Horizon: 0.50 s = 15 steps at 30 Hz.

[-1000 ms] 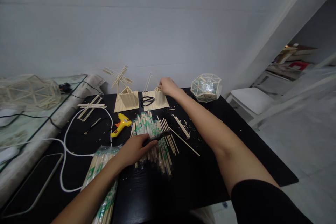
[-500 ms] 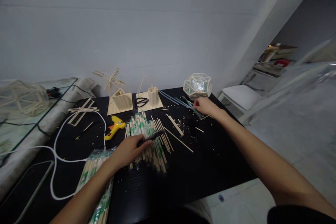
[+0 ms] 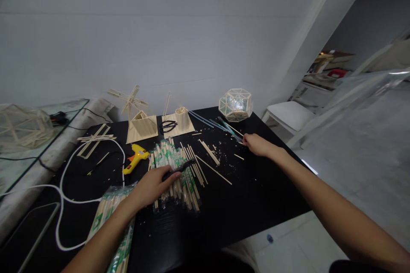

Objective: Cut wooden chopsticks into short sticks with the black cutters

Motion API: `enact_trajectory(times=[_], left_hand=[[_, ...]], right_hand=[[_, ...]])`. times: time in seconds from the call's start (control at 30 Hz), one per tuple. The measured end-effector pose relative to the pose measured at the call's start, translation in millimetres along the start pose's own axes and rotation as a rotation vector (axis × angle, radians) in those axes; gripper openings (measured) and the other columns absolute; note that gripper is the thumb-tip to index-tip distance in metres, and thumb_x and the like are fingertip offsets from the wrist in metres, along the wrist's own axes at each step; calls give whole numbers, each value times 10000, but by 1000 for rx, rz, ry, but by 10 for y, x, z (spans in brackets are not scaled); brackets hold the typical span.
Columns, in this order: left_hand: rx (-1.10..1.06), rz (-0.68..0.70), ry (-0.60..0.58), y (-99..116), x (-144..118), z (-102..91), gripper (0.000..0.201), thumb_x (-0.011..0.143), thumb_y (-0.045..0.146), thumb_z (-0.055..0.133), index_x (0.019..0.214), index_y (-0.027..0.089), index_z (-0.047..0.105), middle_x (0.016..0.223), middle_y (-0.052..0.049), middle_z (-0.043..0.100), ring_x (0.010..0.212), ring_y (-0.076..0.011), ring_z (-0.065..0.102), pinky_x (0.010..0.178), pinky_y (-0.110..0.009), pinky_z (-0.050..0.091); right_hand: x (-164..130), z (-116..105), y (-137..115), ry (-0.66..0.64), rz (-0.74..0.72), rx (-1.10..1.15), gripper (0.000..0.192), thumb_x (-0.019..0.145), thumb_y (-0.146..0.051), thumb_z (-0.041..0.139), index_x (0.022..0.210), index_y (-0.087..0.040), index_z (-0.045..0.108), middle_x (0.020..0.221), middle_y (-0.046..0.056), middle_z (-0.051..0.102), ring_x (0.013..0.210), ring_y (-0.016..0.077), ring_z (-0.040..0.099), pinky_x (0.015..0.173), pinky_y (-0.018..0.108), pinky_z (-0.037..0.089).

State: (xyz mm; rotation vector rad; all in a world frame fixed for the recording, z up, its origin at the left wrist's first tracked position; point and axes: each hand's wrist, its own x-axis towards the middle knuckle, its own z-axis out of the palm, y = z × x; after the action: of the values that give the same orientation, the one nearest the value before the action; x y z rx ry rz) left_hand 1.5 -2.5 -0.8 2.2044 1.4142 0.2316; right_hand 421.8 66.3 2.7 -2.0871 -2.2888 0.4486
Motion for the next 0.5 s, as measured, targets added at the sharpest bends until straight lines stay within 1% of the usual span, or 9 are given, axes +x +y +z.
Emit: enact_trajectory(times=[0.03,0.07,0.1,0.13,0.2,0.27,0.37,0.5], left_hand=[[-1,3,1,-2,2,3,570,970,717,328,771,222,529,744,-52,643,745,-237,628,684,-325,389],[-3,6,2,-3,4,5,571,968,719,330,774,222,533,748,-54,647,750,-239,630,687,-327,392],[-4,6,2,-4,6,5,572,967,721,332,772,223,535,749,-56,649,751,-240,631,686,-328,394],[-3,3,1,-4,7,4,571,967,720,333,767,223,534,748,-57,651,749,-241,632,683,-327,394],[-2,-2,-1,-2,8,-1,568,969,713,337,759,223,532,739,-56,652,739,-240,633,673,-324,391],[0,-2,-1,-1,6,-4,566,971,707,341,760,220,536,730,-54,650,728,-238,633,666,-319,386],[-4,4,1,-7,0,1,576,972,712,333,783,215,556,746,-55,659,739,-238,637,667,-314,382],[-14,0,8,-25,-4,18,600,964,731,326,814,211,585,775,-62,673,756,-240,639,669,-314,380]], right_hand=[[-22,-31,-11,-5,5,55,158,941,-171,533,895,-160,684,887,113,736,811,218,691,754,284,502],[-45,-66,-28,-17,10,155,150,945,-198,535,929,-160,679,878,97,734,785,204,684,726,278,506],[-68,-101,-52,-37,14,302,150,943,-236,553,977,-158,677,875,81,729,764,188,674,700,271,509],[-89,-134,-86,-69,16,486,187,928,-284,591,1035,-157,676,880,70,725,751,174,665,680,266,512],[-121,-184,-185,-145,19,864,349,856,-363,704,1134,-155,673,911,68,721,744,155,652,667,264,523],[-133,-206,-324,-203,20,1100,445,787,-368,789,1164,-159,681,941,75,722,758,143,653,692,268,541],[-114,-198,-579,-214,32,1246,412,778,-295,813,1151,-170,690,945,76,732,796,143,682,716,261,559],[-47,-174,-903,-143,-23,1281,406,791,-246,795,1172,-188,666,995,91,755,833,163,720,666,247,557]])
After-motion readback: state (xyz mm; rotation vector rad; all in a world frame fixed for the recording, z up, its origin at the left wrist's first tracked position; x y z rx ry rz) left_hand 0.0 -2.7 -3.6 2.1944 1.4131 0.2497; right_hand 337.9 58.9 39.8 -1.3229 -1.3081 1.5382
